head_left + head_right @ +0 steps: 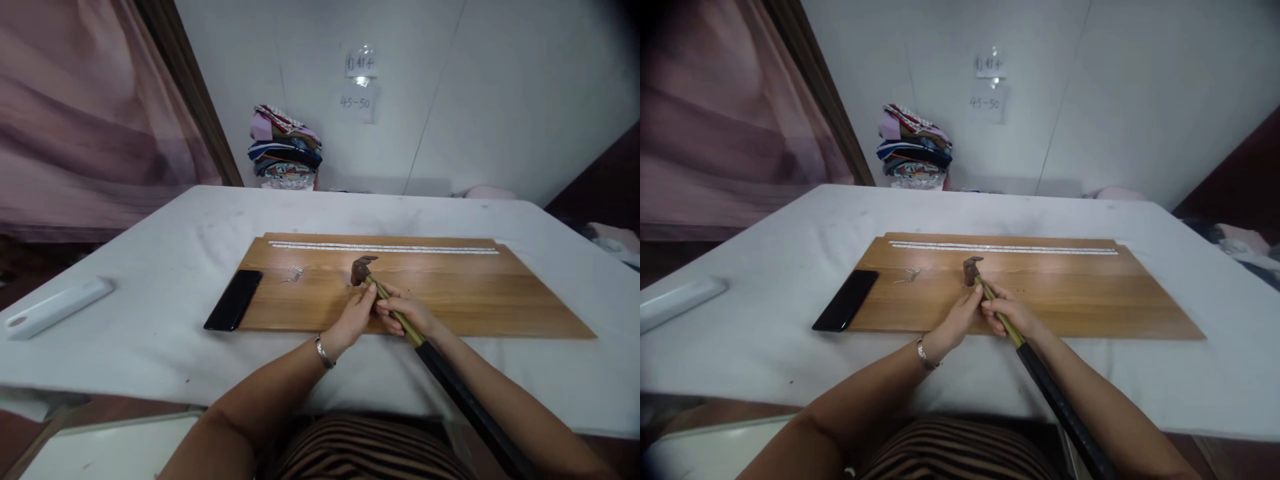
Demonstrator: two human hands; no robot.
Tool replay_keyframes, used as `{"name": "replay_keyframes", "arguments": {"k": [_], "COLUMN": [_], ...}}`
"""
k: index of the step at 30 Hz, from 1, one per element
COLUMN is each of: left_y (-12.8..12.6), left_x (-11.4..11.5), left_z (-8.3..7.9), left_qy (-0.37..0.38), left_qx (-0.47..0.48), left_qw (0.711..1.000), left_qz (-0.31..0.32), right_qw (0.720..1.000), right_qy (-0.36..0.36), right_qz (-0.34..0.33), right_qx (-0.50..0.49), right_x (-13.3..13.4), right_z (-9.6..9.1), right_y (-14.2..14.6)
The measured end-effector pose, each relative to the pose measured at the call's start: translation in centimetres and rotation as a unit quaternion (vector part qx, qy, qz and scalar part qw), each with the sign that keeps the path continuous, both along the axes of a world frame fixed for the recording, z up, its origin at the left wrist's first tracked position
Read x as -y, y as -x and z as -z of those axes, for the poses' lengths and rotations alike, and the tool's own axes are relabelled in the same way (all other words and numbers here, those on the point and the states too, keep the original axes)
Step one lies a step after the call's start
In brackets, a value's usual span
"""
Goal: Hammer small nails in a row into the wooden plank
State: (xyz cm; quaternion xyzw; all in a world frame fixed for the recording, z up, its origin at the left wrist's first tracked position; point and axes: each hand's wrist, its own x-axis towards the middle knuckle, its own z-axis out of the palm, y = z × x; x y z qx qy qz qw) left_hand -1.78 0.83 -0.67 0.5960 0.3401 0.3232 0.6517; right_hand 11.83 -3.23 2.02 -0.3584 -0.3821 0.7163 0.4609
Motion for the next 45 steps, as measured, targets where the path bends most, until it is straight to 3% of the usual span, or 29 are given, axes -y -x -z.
{"name": "replay_keyframes", "arguments": {"k": [5, 12, 19, 34, 45], "left_y": [-0.1, 0.5, 0.5, 0.3, 0.1], "left_x": [-0.2, -1.2, -1.5, -2.2, -2.3], "left_z": [1.5, 1.6, 1.9, 1.5, 1.9], "left_qy": [0.046, -0.07, -0.086, -0.056, -0.033], "left_qx": [0.017, -0.021, -0.06, -0.018, -0.008], "left_qw": [0.998, 0.997, 0.994, 0.997, 0.998], "left_qz": [0.035, 0.012, 0.03, 0.039, 0.046], "right_qw": [0.999, 0.998, 0.997, 0.994, 0.996], "right_qy": [-0.005, -0.014, -0.012, -0.006, 0.015], "right_qz": [0.038, 0.062, 0.075, 0.098, 0.067], "right_qx": [0.008, 0.008, 0.03, 0.048, 0.061], "right_x": [0.6, 0.4, 0.5, -0.1, -0.1], "right_z": [1.1, 1.5, 1.4, 1.1, 1.0], "right_y": [0.9, 2.1, 2.3, 2.6, 2.4]}}
